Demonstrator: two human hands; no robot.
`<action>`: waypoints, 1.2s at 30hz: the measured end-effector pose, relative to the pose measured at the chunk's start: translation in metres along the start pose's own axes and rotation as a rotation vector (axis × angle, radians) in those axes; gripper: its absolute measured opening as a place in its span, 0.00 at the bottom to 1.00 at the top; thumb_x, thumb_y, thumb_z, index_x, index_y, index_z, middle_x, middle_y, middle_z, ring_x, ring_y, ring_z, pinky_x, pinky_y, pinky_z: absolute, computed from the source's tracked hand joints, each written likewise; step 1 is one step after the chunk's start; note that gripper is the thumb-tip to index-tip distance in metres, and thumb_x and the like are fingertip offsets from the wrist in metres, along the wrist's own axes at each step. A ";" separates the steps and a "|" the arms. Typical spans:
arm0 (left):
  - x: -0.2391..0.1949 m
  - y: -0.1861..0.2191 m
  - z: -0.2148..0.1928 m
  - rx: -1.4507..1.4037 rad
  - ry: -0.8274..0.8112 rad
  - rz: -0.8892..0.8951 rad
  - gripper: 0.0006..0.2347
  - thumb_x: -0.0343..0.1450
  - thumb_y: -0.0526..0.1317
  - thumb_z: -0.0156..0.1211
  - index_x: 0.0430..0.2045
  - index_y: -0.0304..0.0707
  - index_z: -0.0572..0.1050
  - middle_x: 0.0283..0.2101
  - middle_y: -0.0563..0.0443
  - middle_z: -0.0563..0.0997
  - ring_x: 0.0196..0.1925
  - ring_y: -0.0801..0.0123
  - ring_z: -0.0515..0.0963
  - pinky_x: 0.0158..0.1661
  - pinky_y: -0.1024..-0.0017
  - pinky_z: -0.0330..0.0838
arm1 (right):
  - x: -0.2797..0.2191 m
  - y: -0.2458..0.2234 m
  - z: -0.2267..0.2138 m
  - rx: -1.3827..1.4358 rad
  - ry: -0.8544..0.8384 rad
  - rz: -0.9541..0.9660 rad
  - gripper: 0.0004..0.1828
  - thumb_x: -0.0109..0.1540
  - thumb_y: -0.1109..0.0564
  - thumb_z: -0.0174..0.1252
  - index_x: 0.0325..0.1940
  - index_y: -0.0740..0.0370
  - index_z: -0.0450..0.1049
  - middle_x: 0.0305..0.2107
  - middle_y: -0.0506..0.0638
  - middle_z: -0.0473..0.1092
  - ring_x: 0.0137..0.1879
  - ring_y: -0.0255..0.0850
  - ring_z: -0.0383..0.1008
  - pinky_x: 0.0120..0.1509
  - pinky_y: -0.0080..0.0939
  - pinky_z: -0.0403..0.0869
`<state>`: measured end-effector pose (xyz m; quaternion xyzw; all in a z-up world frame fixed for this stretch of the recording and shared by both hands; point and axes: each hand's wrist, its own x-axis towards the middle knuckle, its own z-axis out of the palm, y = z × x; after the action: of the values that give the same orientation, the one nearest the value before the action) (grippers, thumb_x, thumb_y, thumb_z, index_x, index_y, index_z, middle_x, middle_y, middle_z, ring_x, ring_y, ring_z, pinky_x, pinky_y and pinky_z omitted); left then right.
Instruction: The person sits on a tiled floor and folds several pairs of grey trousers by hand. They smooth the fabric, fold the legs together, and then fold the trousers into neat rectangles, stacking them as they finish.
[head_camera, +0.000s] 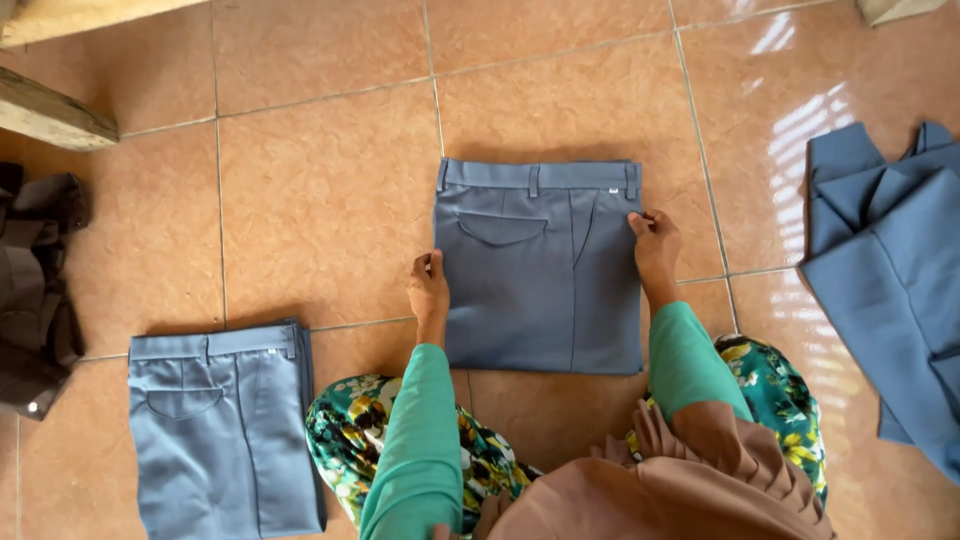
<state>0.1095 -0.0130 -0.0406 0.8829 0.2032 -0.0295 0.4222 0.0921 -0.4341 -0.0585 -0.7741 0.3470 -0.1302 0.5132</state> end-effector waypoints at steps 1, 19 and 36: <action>-0.019 0.020 -0.013 0.004 -0.001 -0.006 0.23 0.77 0.59 0.48 0.49 0.39 0.77 0.39 0.38 0.86 0.45 0.47 0.85 0.45 0.50 0.78 | -0.008 -0.006 -0.002 -0.003 -0.005 0.006 0.15 0.64 0.45 0.69 0.46 0.55 0.79 0.35 0.53 0.77 0.44 0.42 0.76 0.45 0.41 0.73; -0.090 0.029 -0.021 0.506 0.307 0.150 0.25 0.76 0.47 0.54 0.69 0.54 0.56 0.43 0.49 0.76 0.40 0.53 0.83 0.40 0.51 0.77 | -0.024 -0.010 0.012 -0.484 0.185 -0.202 0.16 0.72 0.35 0.55 0.52 0.44 0.73 0.32 0.51 0.78 0.40 0.54 0.80 0.41 0.53 0.76; -0.042 0.035 0.014 0.680 0.109 0.765 0.23 0.77 0.58 0.45 0.70 0.67 0.60 0.75 0.53 0.59 0.77 0.50 0.54 0.69 0.43 0.47 | -0.134 -0.045 -0.002 -0.808 -0.137 -0.540 0.37 0.73 0.31 0.32 0.82 0.47 0.47 0.78 0.48 0.44 0.83 0.44 0.38 0.80 0.66 0.34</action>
<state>0.0863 -0.0570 -0.0145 0.9818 -0.1336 0.1086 0.0804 0.0114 -0.3352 0.0029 -0.9804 0.1219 -0.0623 0.1414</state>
